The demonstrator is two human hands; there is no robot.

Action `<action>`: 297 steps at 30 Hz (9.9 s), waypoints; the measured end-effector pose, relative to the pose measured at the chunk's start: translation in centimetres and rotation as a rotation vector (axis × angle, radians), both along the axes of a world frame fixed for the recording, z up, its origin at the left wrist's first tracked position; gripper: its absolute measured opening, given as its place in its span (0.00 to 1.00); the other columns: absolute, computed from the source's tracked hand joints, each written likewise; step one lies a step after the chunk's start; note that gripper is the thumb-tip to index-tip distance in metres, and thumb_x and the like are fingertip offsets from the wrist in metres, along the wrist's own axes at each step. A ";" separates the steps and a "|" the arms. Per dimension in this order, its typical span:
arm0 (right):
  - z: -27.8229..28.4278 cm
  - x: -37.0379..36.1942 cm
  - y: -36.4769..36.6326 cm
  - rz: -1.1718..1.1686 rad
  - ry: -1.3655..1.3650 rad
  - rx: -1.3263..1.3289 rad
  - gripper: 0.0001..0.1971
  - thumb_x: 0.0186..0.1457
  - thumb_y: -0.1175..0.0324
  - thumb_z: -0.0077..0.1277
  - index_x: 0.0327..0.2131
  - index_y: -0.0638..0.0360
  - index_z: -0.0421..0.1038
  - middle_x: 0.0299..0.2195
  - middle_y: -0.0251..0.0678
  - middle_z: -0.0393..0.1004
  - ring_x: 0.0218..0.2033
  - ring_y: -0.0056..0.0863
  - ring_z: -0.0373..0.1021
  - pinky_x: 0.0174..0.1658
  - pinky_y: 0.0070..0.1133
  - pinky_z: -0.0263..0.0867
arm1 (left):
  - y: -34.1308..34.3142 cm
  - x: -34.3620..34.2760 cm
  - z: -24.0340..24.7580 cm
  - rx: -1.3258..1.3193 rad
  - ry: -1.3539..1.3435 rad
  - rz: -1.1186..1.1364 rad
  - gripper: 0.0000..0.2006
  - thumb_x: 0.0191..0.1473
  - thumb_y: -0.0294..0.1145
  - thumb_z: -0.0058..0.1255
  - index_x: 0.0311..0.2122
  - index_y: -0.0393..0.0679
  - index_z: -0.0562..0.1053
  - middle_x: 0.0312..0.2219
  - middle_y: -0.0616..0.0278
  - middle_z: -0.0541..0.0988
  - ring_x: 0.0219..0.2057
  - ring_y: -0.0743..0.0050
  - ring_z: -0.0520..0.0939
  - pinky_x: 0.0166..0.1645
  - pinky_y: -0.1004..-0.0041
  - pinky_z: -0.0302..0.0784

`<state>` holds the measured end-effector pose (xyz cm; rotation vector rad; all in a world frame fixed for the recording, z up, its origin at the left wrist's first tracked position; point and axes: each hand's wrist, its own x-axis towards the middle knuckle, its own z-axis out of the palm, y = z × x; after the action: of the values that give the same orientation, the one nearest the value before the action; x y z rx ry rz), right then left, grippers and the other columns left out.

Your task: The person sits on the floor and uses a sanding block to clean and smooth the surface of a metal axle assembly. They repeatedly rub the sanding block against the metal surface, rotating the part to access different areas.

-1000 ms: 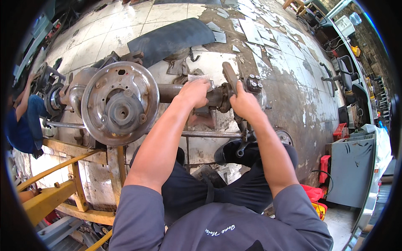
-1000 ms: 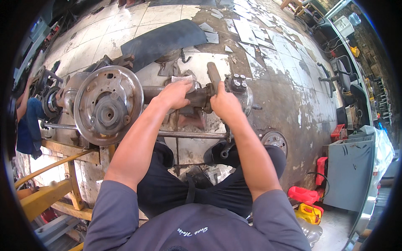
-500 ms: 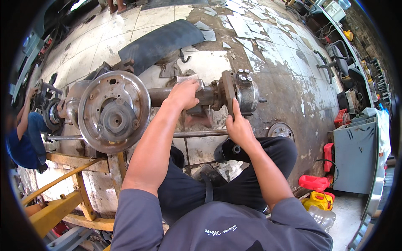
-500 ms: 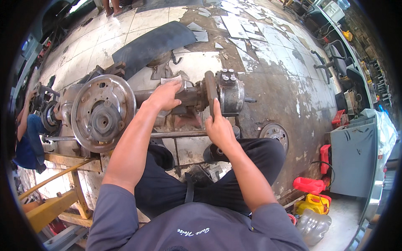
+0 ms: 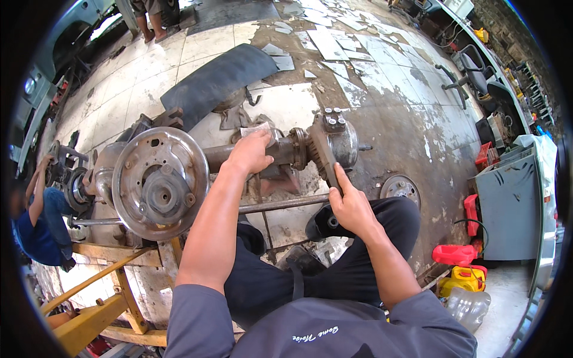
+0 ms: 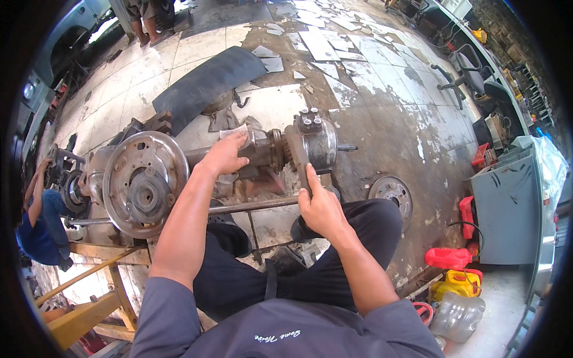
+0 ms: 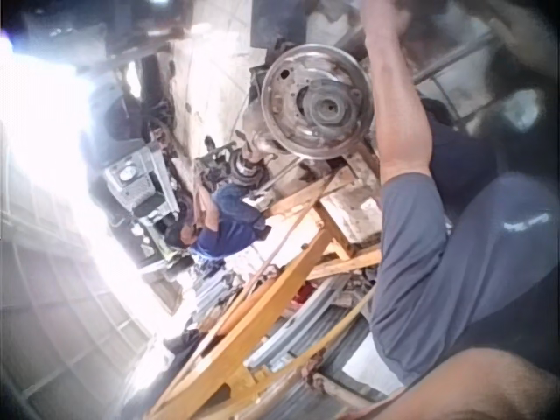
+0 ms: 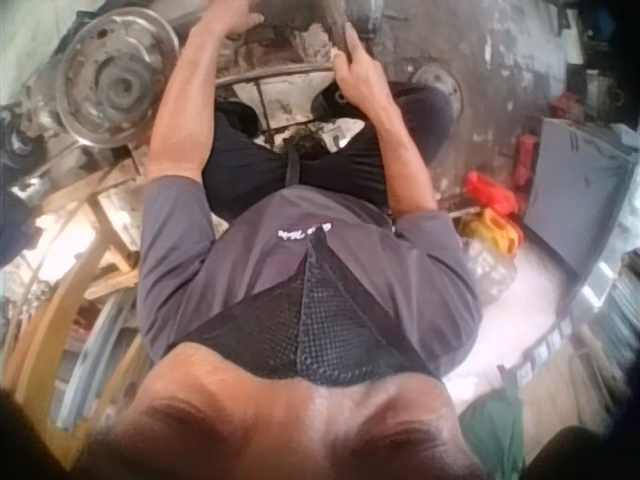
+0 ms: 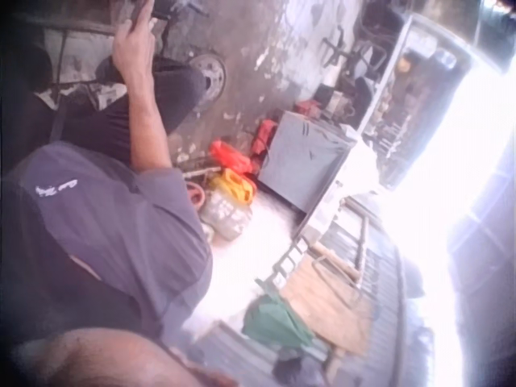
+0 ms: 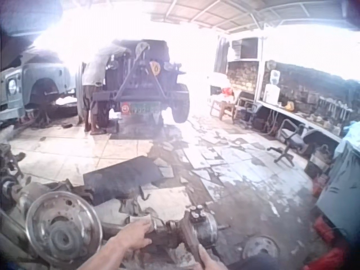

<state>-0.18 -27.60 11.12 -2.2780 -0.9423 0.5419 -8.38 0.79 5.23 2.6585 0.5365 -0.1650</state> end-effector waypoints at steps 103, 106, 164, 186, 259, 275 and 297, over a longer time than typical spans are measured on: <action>-3.7 3.9 7.8 0.039 -0.106 -0.131 0.34 0.59 0.63 0.48 0.67 0.56 0.49 0.29 0.66 0.75 0.35 0.67 0.72 0.44 0.48 0.65 | -0.9 0.6 1.1 0.010 0.053 0.011 0.35 0.54 0.41 0.58 0.64 0.36 0.63 0.65 0.49 0.63 0.65 0.54 0.64 0.68 0.64 0.60; -3.5 2.8 6.9 0.054 -0.103 -0.123 0.36 0.58 0.63 0.48 0.68 0.56 0.48 0.32 0.66 0.75 0.38 0.65 0.72 0.46 0.47 0.65 | -0.4 0.2 0.4 0.023 0.013 0.005 0.35 0.54 0.40 0.58 0.64 0.36 0.63 0.65 0.48 0.62 0.65 0.54 0.64 0.68 0.64 0.60; 0.8 -1.4 -2.9 -0.065 0.163 0.071 0.33 0.56 0.67 0.51 0.63 0.62 0.52 0.38 0.66 0.75 0.39 0.64 0.73 0.47 0.45 0.66 | 0.1 0.0 0.1 0.012 -0.014 -0.037 0.37 0.51 0.39 0.61 0.64 0.34 0.63 0.65 0.46 0.62 0.66 0.53 0.63 0.69 0.66 0.59; 5.8 5.9 11.7 0.211 -0.385 -0.498 0.17 0.56 0.62 0.50 0.29 0.70 0.78 0.30 0.56 0.79 0.36 0.52 0.77 0.43 0.38 0.74 | -0.7 0.3 0.4 -0.042 0.019 -0.015 0.35 0.52 0.40 0.60 0.63 0.39 0.64 0.66 0.54 0.62 0.67 0.59 0.60 0.69 0.61 0.57; 2.6 10.7 7.3 0.050 0.071 0.235 0.22 0.61 0.67 0.49 0.57 0.63 0.64 0.38 0.66 0.74 0.39 0.58 0.73 0.45 0.41 0.69 | 0.3 2.0 2.5 -0.069 0.093 0.022 0.30 0.55 0.38 0.58 0.60 0.34 0.66 0.62 0.41 0.66 0.65 0.47 0.64 0.67 0.63 0.61; 0.5 3.8 7.0 0.152 -0.269 -0.236 0.30 0.57 0.61 0.51 0.62 0.58 0.62 0.28 0.55 0.77 0.31 0.55 0.76 0.39 0.45 0.71 | -0.1 0.8 1.6 -0.037 0.170 0.010 0.38 0.53 0.45 0.59 0.66 0.41 0.60 0.67 0.49 0.58 0.69 0.52 0.58 0.70 0.60 0.56; -0.4 1.7 5.0 0.172 -0.313 -0.329 0.33 0.59 0.59 0.50 0.66 0.54 0.55 0.30 0.58 0.76 0.32 0.58 0.75 0.36 0.45 0.70 | 0.0 0.0 1.8 -0.087 0.054 0.058 0.27 0.51 0.40 0.60 0.55 0.41 0.71 0.57 0.54 0.71 0.61 0.55 0.70 0.62 0.58 0.68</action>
<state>1.50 -22.60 10.71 -2.6454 -1.2912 0.4450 -8.42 0.84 7.00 2.5571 0.6092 -0.2385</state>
